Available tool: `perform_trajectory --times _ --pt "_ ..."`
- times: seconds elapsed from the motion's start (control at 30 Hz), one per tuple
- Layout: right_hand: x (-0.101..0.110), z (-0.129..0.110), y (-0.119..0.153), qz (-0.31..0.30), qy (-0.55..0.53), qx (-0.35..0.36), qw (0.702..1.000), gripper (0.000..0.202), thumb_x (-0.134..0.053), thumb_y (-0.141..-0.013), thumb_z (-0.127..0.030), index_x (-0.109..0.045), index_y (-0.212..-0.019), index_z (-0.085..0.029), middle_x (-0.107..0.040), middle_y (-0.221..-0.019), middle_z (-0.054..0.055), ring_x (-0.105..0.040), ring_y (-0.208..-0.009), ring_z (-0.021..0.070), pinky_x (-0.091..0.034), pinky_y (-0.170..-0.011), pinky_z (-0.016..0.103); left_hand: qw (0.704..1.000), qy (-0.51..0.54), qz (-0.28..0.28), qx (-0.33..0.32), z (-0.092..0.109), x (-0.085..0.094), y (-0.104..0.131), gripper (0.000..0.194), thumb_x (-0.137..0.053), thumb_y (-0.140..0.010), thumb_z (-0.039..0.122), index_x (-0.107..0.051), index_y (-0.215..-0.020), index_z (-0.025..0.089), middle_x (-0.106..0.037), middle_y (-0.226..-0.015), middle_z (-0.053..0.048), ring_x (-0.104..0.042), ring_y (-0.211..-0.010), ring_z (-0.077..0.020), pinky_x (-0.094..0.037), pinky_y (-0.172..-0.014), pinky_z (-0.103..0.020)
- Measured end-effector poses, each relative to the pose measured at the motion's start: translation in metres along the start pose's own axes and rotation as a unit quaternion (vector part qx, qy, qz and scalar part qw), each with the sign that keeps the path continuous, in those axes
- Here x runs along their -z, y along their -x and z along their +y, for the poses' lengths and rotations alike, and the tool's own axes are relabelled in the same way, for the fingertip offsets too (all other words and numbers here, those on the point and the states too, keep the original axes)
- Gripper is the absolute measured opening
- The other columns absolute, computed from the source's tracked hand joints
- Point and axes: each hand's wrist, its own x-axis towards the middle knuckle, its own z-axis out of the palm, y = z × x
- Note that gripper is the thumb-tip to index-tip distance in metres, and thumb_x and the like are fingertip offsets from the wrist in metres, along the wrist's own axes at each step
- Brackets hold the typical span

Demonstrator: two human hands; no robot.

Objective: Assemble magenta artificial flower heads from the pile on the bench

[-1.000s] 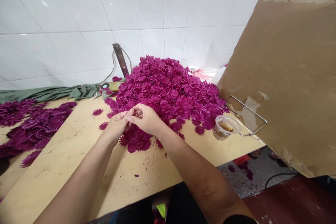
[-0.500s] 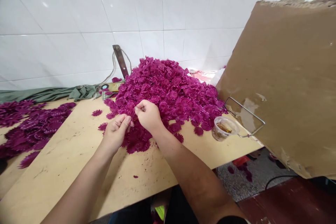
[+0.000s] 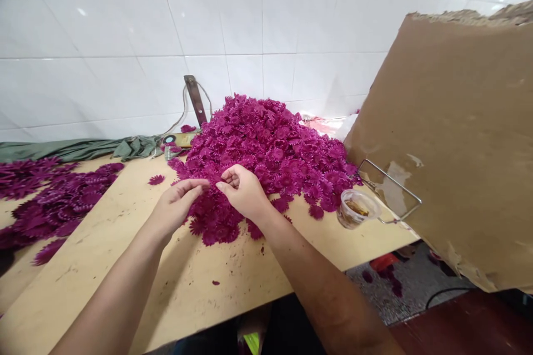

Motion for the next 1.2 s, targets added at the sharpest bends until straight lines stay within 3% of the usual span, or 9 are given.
perform_trajectory --times 0.1,0.23,0.43,0.63,0.77,0.87,1.0,1.1,1.2 --pt "-0.002 -0.002 0.004 0.005 0.094 0.058 0.994 0.009 -0.055 -0.070 -0.017 -0.050 -0.078 -0.017 -0.054 -0.075 0.001 -0.052 -0.069 0.0115 -0.046 -0.067 0.028 0.993 0.061 -0.085 0.051 0.010 -0.004 0.009 0.034 -0.063 -0.060 0.050 -0.058 -0.062 0.016 -0.054 -0.058 0.000 -0.046 -0.056 -0.0115 -0.037 -0.055 -0.024" --pt "-0.001 -0.007 0.010 -0.001 0.174 0.105 0.979 0.016 -0.056 -0.071 -0.016 -0.053 -0.087 -0.017 -0.055 -0.092 0.006 -0.053 -0.081 0.0142 -0.046 -0.072 0.030 0.993 0.099 -0.049 0.043 0.007 -0.007 0.009 0.034 -0.067 -0.056 0.047 -0.053 -0.058 0.016 -0.047 -0.050 0.004 -0.038 -0.048 -0.0080 -0.029 -0.048 -0.021" --pt "0.005 -0.011 0.008 -0.021 0.110 0.057 0.992 0.017 -0.059 -0.072 -0.026 -0.052 -0.084 -0.017 -0.055 -0.083 0.003 -0.051 -0.071 0.0108 -0.046 -0.067 0.028 0.988 0.142 -0.020 0.051 0.002 -0.007 0.005 0.040 -0.070 -0.054 0.044 -0.040 -0.048 0.018 -0.038 -0.042 0.008 -0.029 -0.041 -0.0049 -0.022 -0.043 -0.020" --pt "-0.004 0.000 0.001 -0.168 -0.055 -0.044 0.983 0.016 -0.060 -0.067 -0.029 -0.049 -0.069 -0.017 -0.050 -0.059 -0.004 -0.046 -0.054 0.0074 -0.041 -0.056 0.024 0.976 0.194 -0.064 0.083 0.006 -0.016 0.007 0.047 -0.065 -0.054 0.059 -0.044 -0.052 0.017 -0.038 -0.043 0.008 -0.029 -0.041 -0.0044 -0.022 -0.043 -0.020" --pt "0.010 0.005 -0.010 -0.057 -0.133 -0.071 0.987 0.025 -0.067 -0.059 -0.032 -0.047 -0.066 -0.019 -0.048 -0.057 -0.005 -0.045 -0.049 0.0066 -0.039 -0.050 0.022 0.981 0.180 -0.053 0.038 0.003 -0.019 0.006 0.048 -0.061 -0.059 0.060 -0.039 -0.050 0.018 -0.038 -0.044 0.007 -0.029 -0.043 -0.0046 -0.023 -0.045 -0.021" --pt "0.036 0.013 -0.029 0.111 -0.159 -0.079 0.978 0.025 -0.066 -0.057 -0.031 -0.044 -0.064 -0.021 -0.045 -0.055 -0.006 -0.043 -0.047 0.0067 -0.037 -0.044 0.020 0.986 0.167 -0.013 0.008 -0.002 -0.012 0.001 0.041 -0.057 -0.069 0.052 -0.038 -0.054 0.019 -0.038 -0.048 0.007 -0.032 -0.045 -0.0058 -0.028 -0.048 -0.021" --pt "0.062 0.029 -0.044 0.205 0.041 -0.082 0.975 0.013 -0.061 -0.058 -0.024 -0.050 -0.066 -0.021 -0.053 -0.064 0.001 -0.050 -0.056 0.0123 -0.043 -0.051 0.027 1.000 -0.014 0.025 -0.010 -0.013 0.006 -0.011 0.025 -0.065 -0.067 0.037 -0.053 -0.077 0.017 -0.057 -0.074 -0.003 -0.052 -0.066 -0.0139 -0.041 -0.064 -0.027" --pt "0.065 0.032 -0.041 0.170 0.275 -0.039 0.945 0.010 -0.060 -0.059 -0.025 -0.056 -0.067 -0.021 -0.054 -0.064 0.004 -0.052 -0.061 0.0183 -0.045 -0.062 0.036 0.968 -0.240 0.059 -0.042 -0.018 0.027 -0.024 0.016 -0.062 -0.070 0.026 -0.061 -0.081 0.016 -0.061 -0.092 -0.010 -0.055 -0.090 -0.0215 -0.041 -0.082 -0.032" --pt "0.062 0.025 -0.034 0.132 0.437 0.019 0.889 0.016 -0.056 -0.065 -0.036 -0.060 -0.066 -0.021 -0.055 -0.066 0.007 -0.053 -0.065 0.0220 -0.044 -0.065 0.039 0.936 -0.347 0.057 -0.004 -0.022 0.060 -0.028 0.012 -0.058 -0.074 0.028 -0.065 -0.073 0.017 -0.065 -0.085 -0.008 -0.058 -0.086 -0.0221 -0.041 -0.081 -0.033"
